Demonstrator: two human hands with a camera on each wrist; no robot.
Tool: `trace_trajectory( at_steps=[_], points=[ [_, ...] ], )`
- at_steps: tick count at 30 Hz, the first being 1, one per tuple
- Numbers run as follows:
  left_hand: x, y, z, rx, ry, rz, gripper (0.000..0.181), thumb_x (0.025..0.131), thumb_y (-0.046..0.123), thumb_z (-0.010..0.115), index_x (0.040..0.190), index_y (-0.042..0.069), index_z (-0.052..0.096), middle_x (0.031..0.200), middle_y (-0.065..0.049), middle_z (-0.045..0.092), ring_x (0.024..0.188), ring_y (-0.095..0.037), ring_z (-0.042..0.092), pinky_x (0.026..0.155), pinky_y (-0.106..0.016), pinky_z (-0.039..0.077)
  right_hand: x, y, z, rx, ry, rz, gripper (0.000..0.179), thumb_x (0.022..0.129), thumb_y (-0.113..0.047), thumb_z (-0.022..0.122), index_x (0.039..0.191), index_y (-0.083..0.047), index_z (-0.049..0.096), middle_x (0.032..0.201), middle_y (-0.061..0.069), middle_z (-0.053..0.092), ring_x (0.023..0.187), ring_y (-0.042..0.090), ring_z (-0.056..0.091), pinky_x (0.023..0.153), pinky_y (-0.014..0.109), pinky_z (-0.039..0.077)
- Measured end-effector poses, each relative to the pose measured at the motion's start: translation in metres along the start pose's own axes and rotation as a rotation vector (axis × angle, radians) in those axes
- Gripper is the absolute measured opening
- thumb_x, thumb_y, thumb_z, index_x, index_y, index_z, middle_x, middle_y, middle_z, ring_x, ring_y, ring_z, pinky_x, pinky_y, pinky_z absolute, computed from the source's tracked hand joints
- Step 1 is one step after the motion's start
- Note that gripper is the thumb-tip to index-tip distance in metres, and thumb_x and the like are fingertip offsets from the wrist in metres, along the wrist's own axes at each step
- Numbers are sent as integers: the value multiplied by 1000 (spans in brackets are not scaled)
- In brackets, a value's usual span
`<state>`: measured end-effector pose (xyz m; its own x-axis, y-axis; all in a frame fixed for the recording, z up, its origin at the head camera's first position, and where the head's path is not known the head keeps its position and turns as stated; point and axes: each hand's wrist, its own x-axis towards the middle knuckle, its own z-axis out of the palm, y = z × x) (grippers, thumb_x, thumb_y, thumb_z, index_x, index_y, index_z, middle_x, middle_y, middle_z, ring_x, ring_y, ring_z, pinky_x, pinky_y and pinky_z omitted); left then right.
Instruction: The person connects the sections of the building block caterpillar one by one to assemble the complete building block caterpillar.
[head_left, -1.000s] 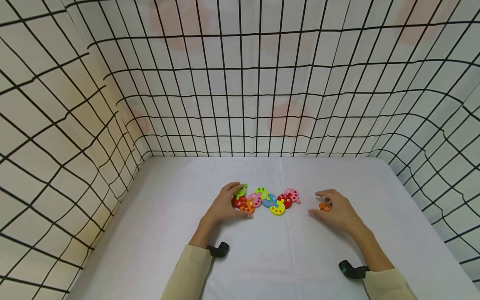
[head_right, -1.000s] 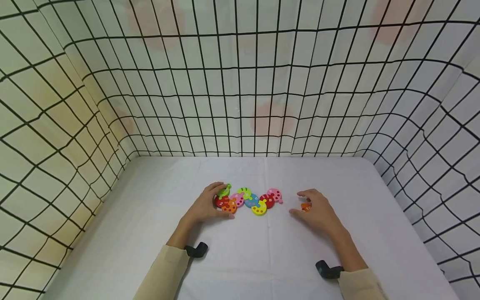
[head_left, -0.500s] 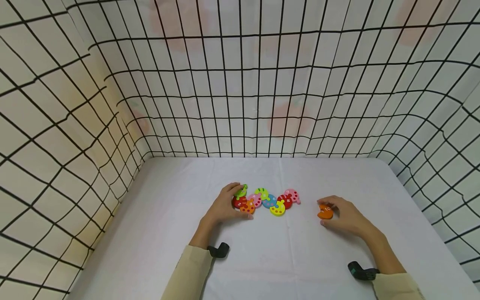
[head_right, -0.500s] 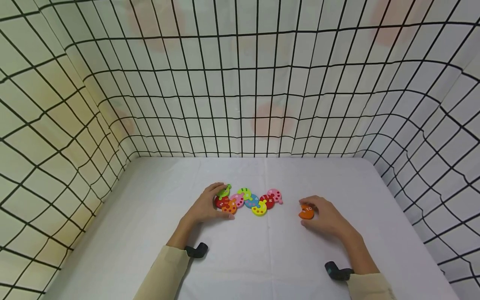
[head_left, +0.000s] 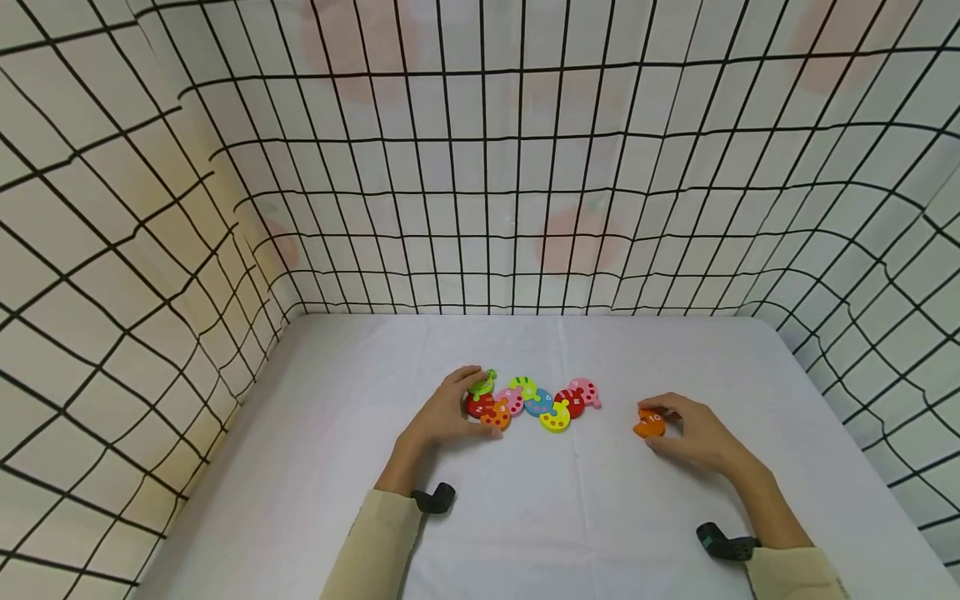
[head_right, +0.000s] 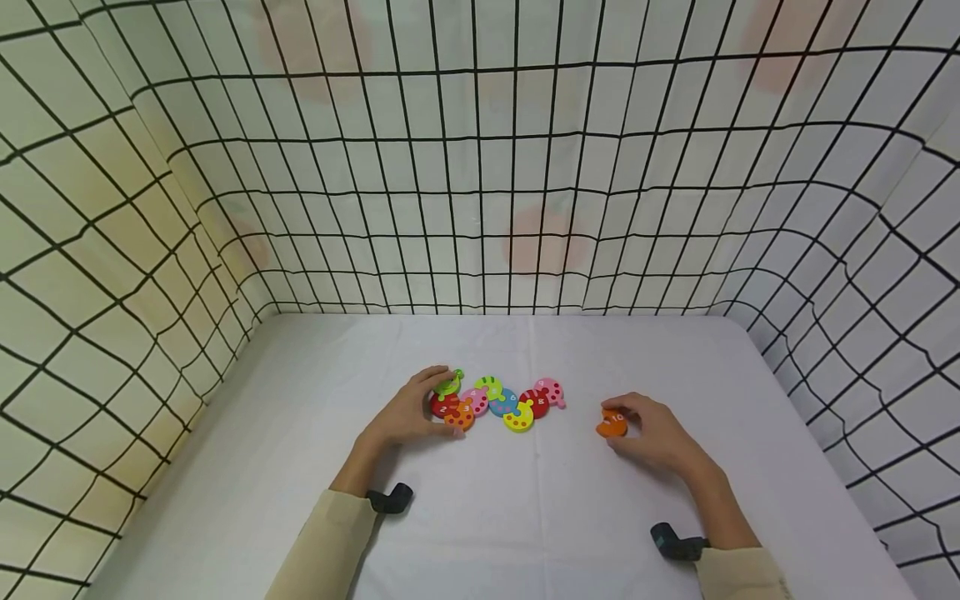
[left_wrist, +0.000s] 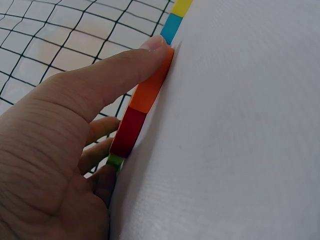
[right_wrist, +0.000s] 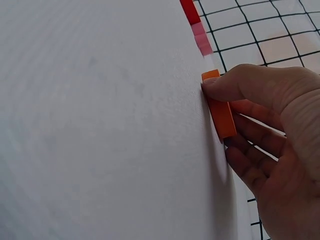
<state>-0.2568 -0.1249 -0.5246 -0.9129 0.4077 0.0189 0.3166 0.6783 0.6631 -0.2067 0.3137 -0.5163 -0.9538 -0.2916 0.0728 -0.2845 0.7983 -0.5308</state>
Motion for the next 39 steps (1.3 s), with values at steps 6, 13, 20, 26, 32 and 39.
trace_trajectory(
  at_steps=[6, 13, 20, 26, 32, 39],
  points=[
    [1, -1, 1, 2, 13, -1, 101, 70, 58, 90, 156, 25, 47, 166, 2, 37, 159, -23, 22, 125, -57, 28, 4, -5, 2, 13, 6, 12, 48, 85, -19, 83, 130, -10, 67, 126, 11, 69, 109, 29, 63, 97, 53, 54],
    [0, -3, 0, -18, 21, -12, 100, 70, 56, 90, 156, 27, 46, 167, 2, 36, 160, -23, 21, 124, -58, 28, 14, -16, 2, 37, 17, 22, 49, 87, -22, 83, 130, -7, 67, 120, 9, 71, 103, 24, 63, 92, 44, 56],
    [0, 0, 1, -27, 34, -15, 100, 71, 54, 90, 156, 25, 47, 166, 1, 36, 159, -24, 24, 124, -58, 29, 22, -28, 5, 57, 45, 82, 55, 88, -32, 82, 135, -8, 65, 126, 13, 69, 101, 26, 63, 85, 36, 57],
    [1, 2, 0, -11, 31, -32, 100, 71, 54, 90, 156, 26, 46, 167, 2, 35, 158, -24, 25, 124, -58, 30, 31, -41, 10, 78, 83, 56, 54, 88, -28, 83, 134, -5, 65, 125, 16, 69, 99, 26, 63, 82, 30, 57],
    [1, 1, 1, -18, 37, -23, 99, 72, 53, 90, 156, 24, 46, 166, 0, 36, 157, -26, 27, 123, -57, 31, 39, -53, 20, 91, 91, 72, 54, 87, -25, 83, 134, -5, 65, 125, 16, 68, 101, 27, 62, 86, 39, 57],
    [1, 2, 2, -21, 43, -21, 100, 71, 54, 90, 156, 23, 47, 166, 0, 36, 157, -26, 27, 124, -56, 30, 43, -63, 30, 92, 99, 125, 54, 89, -27, 81, 135, -4, 63, 127, 17, 67, 103, 31, 61, 89, 47, 58]
  ],
)
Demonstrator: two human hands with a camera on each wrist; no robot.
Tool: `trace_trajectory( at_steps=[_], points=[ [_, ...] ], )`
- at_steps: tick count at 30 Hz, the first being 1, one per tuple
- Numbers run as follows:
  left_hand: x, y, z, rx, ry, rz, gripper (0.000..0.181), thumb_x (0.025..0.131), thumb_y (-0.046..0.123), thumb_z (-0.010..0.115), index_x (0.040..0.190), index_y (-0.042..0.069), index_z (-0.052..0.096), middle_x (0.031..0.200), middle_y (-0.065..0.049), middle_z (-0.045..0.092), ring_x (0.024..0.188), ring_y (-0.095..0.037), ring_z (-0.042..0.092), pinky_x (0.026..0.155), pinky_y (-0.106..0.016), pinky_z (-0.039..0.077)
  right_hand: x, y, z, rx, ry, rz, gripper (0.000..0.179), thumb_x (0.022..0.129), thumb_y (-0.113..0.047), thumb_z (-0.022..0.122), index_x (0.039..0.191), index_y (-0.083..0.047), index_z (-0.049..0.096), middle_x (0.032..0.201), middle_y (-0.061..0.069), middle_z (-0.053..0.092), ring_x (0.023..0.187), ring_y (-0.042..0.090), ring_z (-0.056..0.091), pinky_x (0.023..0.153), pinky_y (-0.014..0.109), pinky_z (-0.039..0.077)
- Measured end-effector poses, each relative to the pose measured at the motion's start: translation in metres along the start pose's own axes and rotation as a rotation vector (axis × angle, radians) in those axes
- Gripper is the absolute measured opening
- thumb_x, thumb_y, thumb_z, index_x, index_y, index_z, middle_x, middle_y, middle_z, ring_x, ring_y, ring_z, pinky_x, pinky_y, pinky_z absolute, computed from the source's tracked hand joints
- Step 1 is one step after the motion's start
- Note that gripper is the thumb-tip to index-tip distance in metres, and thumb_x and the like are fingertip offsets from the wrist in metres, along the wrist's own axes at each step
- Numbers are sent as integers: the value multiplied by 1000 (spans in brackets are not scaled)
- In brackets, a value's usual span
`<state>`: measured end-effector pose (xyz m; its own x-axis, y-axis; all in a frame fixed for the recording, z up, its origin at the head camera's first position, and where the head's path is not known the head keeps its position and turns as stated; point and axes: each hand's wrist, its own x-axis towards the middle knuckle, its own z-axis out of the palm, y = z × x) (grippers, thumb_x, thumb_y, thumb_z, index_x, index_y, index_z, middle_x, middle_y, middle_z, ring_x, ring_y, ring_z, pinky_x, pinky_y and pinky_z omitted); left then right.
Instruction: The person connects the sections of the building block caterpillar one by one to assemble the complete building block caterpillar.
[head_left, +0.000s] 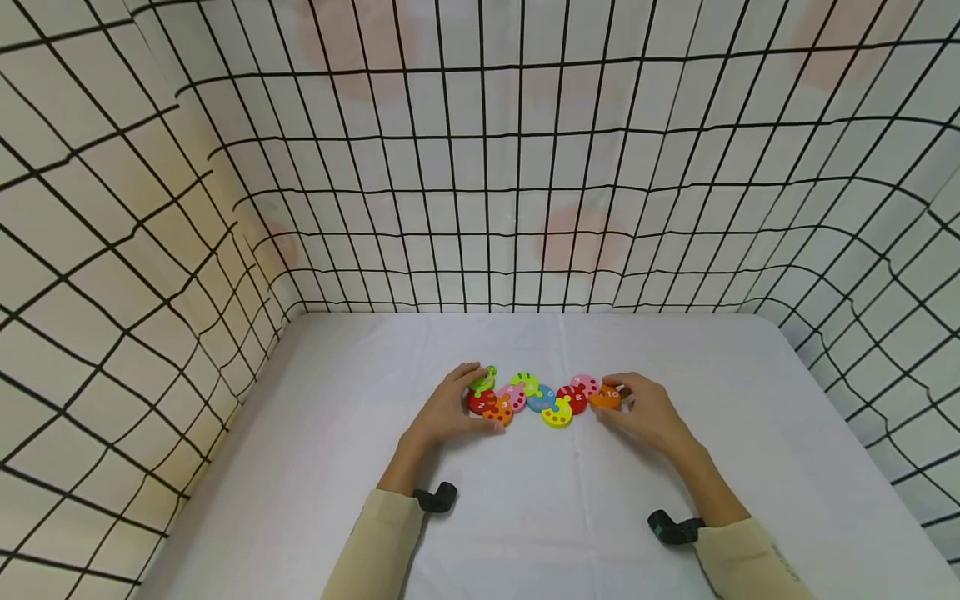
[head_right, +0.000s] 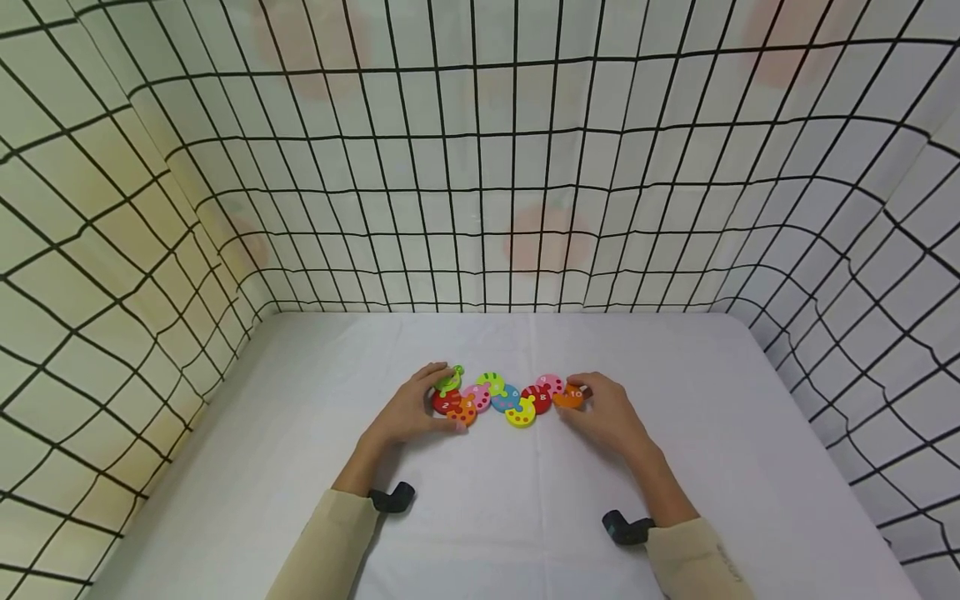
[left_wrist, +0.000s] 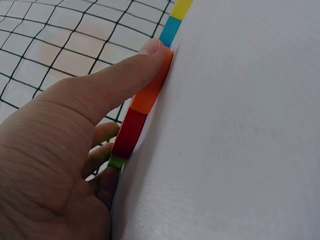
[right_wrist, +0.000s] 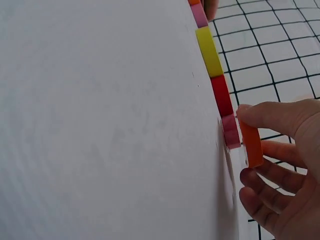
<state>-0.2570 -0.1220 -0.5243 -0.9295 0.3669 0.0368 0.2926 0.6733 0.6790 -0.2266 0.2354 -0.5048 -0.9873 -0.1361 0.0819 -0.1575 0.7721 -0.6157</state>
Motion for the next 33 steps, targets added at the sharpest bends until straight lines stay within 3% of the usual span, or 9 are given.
trace_trajectory(
  at_steps=[11, 27, 33],
  points=[
    [1, -1, -1, 10, 0, -5, 99, 71, 54, 90, 155, 25, 47, 166, 1, 37, 157, -25, 27, 124, -56, 30, 1, -3, 5, 10, 2, 25, 53, 87, -25, 82, 132, -2, 65, 118, 16, 68, 102, 29, 61, 83, 37, 57],
    [0, 1, 2, -12, 4, -11, 99, 70, 55, 90, 154, 23, 49, 165, -1, 38, 153, -29, 34, 121, -57, 36, 0, -4, 9, -26, -42, 91, 53, 87, -24, 81, 133, -2, 64, 121, 19, 66, 108, 33, 59, 95, 50, 58],
    [0, 0, 3, 7, 4, -21, 101, 69, 56, 91, 155, 25, 48, 165, 0, 37, 153, -28, 34, 121, -57, 35, 1, -1, 9, -14, -41, 66, 53, 88, -23, 82, 133, -1, 63, 121, 18, 66, 107, 32, 59, 94, 49, 57]
  ],
)
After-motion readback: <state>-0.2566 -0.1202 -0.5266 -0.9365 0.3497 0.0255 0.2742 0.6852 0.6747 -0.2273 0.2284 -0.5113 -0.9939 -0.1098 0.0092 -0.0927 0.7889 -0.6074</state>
